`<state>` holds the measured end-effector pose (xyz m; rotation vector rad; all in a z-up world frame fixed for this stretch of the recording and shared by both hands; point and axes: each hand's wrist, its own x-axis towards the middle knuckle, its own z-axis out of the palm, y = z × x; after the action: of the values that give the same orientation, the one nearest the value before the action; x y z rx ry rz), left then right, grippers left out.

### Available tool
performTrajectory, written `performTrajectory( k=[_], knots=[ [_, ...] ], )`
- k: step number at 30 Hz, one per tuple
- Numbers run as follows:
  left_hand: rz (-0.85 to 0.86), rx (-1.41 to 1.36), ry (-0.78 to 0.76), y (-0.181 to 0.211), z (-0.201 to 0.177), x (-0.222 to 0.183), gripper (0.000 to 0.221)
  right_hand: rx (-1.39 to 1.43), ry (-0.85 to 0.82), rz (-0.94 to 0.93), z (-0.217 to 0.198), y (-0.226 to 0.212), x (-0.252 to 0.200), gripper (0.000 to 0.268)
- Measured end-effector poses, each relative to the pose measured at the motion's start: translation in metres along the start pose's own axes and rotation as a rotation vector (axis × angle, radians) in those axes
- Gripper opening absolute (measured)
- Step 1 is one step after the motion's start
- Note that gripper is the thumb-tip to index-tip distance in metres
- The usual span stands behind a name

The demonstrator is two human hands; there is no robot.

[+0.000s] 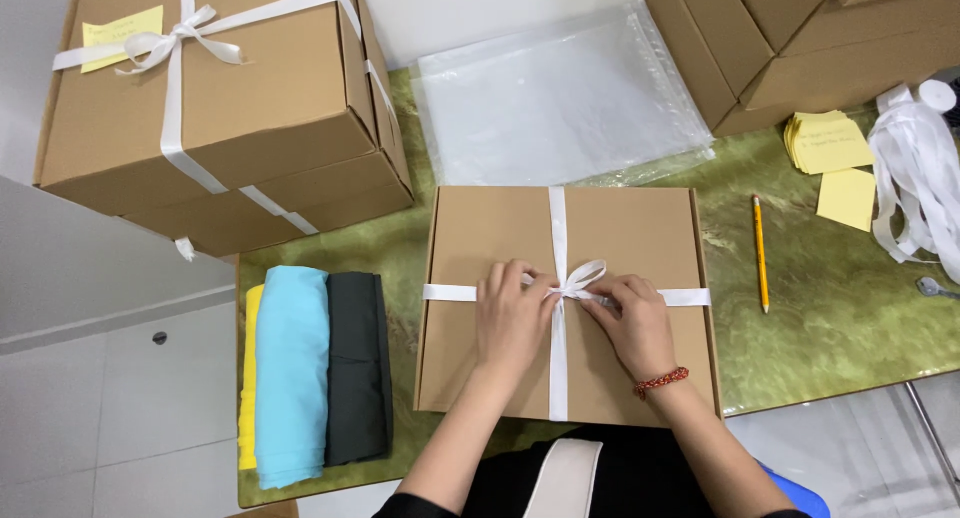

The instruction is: Tying a ribbon on a box, writing a note, and packing a garment into a new box.

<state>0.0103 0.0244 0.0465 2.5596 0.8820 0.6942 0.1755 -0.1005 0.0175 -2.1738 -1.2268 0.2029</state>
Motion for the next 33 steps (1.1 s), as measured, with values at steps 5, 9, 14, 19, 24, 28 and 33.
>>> performTrajectory(
  k=[5, 9, 14, 19, 24, 28, 33],
  knots=[
    [0.054, 0.031, -0.088, -0.006, 0.030, 0.008, 0.020, -0.170, 0.046, -0.075, -0.003, -0.011, -0.001, 0.008],
    [-0.002, 0.013, -0.139, -0.017, 0.043, 0.008, 0.012, -0.282, 0.081, -0.134, -0.013, -0.021, -0.005, 0.006],
    [-0.035, -0.014, -0.207, -0.007, 0.024, 0.013, 0.009, -0.068, -0.078, -0.104, -0.013, -0.017, 0.000, 0.008],
    [-0.041, -0.074, -0.209, 0.006, 0.007, 0.030, 0.015, 0.090, 0.201, 0.263, -0.048, 0.103, 0.038, 0.021],
    [0.045, -0.170, -0.145, 0.033, 0.005, 0.065, 0.010, -0.090, 0.424, 0.417, -0.060, 0.230, 0.055, 0.064],
    [0.115, -0.247, -0.209, 0.056, 0.034, 0.085, 0.007, -0.147, 0.109, 0.657, -0.052, 0.264, 0.064, 0.087],
    [0.164, -0.272, -0.323, 0.081, 0.051, 0.098, 0.014, -0.423, -0.127, 0.780, -0.041, 0.311, 0.062, 0.032]
  ],
)
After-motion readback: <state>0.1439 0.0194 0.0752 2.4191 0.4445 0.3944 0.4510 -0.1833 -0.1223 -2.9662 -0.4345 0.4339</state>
